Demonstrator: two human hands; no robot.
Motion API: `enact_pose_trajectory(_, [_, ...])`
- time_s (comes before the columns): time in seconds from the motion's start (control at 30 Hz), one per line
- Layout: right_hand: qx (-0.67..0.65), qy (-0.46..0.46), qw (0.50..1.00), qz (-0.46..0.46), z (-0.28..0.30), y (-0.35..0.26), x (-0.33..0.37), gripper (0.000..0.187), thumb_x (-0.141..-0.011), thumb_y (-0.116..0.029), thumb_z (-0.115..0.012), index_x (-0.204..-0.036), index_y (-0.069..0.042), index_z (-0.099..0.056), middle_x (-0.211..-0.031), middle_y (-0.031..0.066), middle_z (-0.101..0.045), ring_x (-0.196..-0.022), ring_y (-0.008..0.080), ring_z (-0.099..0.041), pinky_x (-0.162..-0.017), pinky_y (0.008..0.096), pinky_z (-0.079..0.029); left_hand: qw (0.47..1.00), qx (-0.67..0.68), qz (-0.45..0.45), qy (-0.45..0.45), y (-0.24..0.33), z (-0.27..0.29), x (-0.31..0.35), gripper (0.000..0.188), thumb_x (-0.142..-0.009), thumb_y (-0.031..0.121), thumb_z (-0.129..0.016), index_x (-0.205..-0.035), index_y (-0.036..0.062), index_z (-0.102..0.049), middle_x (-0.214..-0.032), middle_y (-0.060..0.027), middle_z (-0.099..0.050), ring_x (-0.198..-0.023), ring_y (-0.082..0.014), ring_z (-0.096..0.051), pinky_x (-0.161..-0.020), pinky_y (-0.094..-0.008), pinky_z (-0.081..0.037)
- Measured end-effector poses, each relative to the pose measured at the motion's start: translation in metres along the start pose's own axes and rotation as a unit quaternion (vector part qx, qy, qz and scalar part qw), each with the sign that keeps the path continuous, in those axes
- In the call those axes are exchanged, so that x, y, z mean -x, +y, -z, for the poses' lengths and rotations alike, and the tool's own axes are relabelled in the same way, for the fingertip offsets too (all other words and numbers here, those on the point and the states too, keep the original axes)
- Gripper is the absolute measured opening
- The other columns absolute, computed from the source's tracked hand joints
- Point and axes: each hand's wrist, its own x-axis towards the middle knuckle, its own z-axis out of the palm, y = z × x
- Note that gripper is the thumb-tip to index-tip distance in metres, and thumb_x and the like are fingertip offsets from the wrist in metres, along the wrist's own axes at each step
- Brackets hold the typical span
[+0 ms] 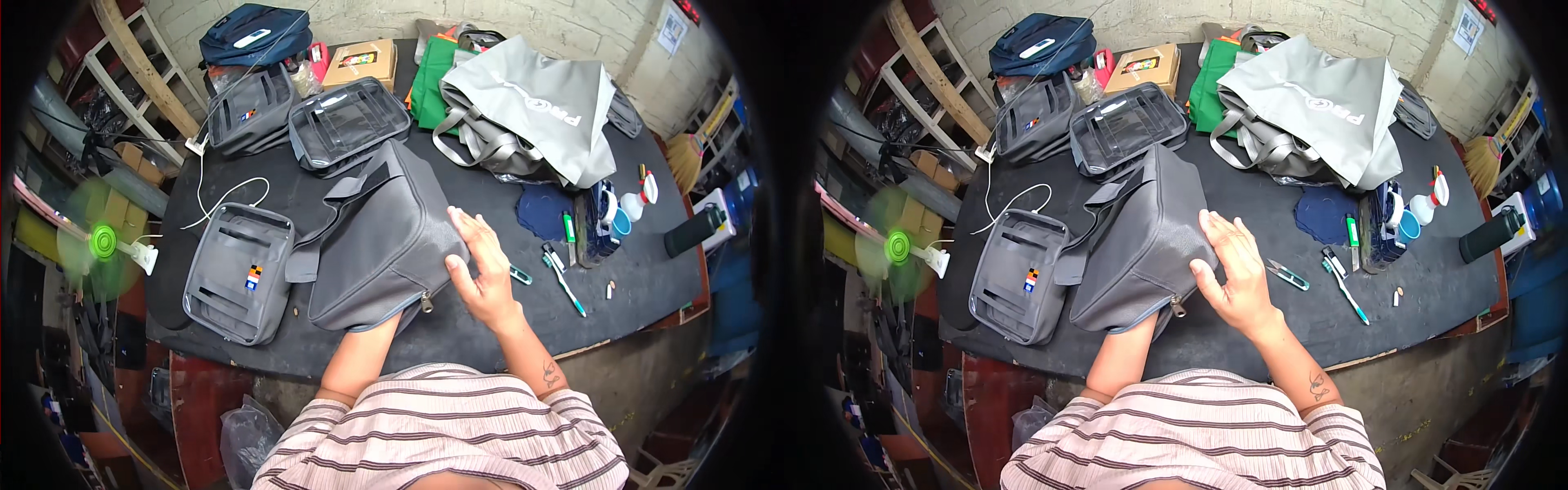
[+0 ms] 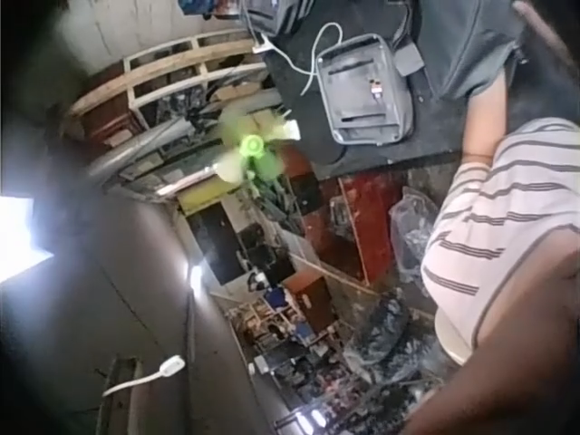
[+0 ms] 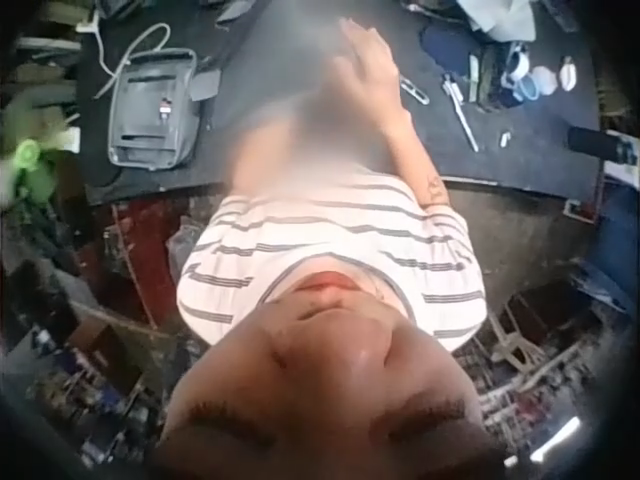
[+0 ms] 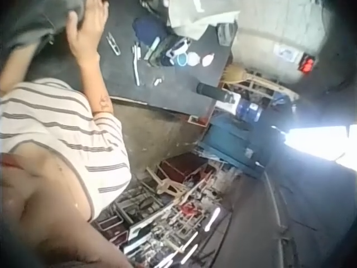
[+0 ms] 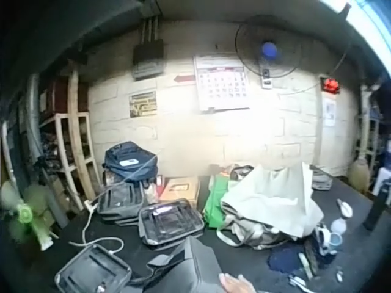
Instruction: Repairing or adjusting the internal frame and structure of a gray organizer bag using pliers.
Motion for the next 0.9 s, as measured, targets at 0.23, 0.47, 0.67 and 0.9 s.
enact_pose_trajectory(0.23, [0.036,0.028,0.999,0.000,0.010,-0.004,-0.016,0.040,-0.085,-0.018,-0.068,-0.119,0.001,-0.060,-0.117,0.0156,-0.065,-0.115,0.0328,-0.059,-0.104,0.0494,-0.040,0.993,-0.106,-0.025,-0.035,0.022,-0.009,-0.003,0.062,-0.096,0.040,-0.053,-0.146,0.0087,-0.036,-0.147,-0.0127,-0.042,-0.133,-0.0265,-0.043,-0.111,-0.0403,-0.035])
enact_pose_trajectory(0.47, [0.152,-0.105,0.965,0.185,0.035,-0.041,-0.049,0.060,-0.094,-0.049,-0.049,-0.137,-0.008,-0.053,-0.140,0.0132,-0.054,-0.132,0.0293,-0.048,-0.115,0.0538,-0.024,0.995,0.004,0.071,-0.069,0.062,-0.027,-0.018,0.055,-0.098,0.035,-0.052,-0.144,0.0073,-0.040,-0.141,-0.0123,-0.048,-0.128,-0.0250,-0.048,-0.109,-0.0377,-0.037])
enact_pose_trajectory(0.67, [-0.182,0.060,0.979,-0.073,0.057,0.012,-0.084,0.040,-0.089,-0.025,-0.068,-0.120,0.001,-0.062,-0.109,0.0140,-0.065,-0.092,0.0265,-0.064,-0.084,0.0338,-0.050,0.978,0.103,0.149,-0.106,0.101,-0.027,-0.036,0.049,-0.100,0.031,-0.052,-0.141,0.0061,-0.044,-0.136,-0.0119,-0.053,-0.123,-0.0238,-0.053,-0.107,-0.0355,-0.040])
enact_pose_trajectory(0.9, [-0.042,-0.090,0.995,-0.019,0.043,0.051,-0.099,0.051,-0.081,-0.015,-0.072,-0.130,-0.015,-0.060,-0.136,0.0162,-0.046,-0.128,0.0329,-0.046,-0.107,0.0397,-0.038,0.888,0.224,0.260,-0.306,0.061,-0.013,-0.110,0.040,-0.102,0.025,-0.051,-0.134,0.0014,-0.051,-0.129,-0.0124,-0.059,-0.115,-0.0205,-0.060,-0.100,-0.0347,-0.046])
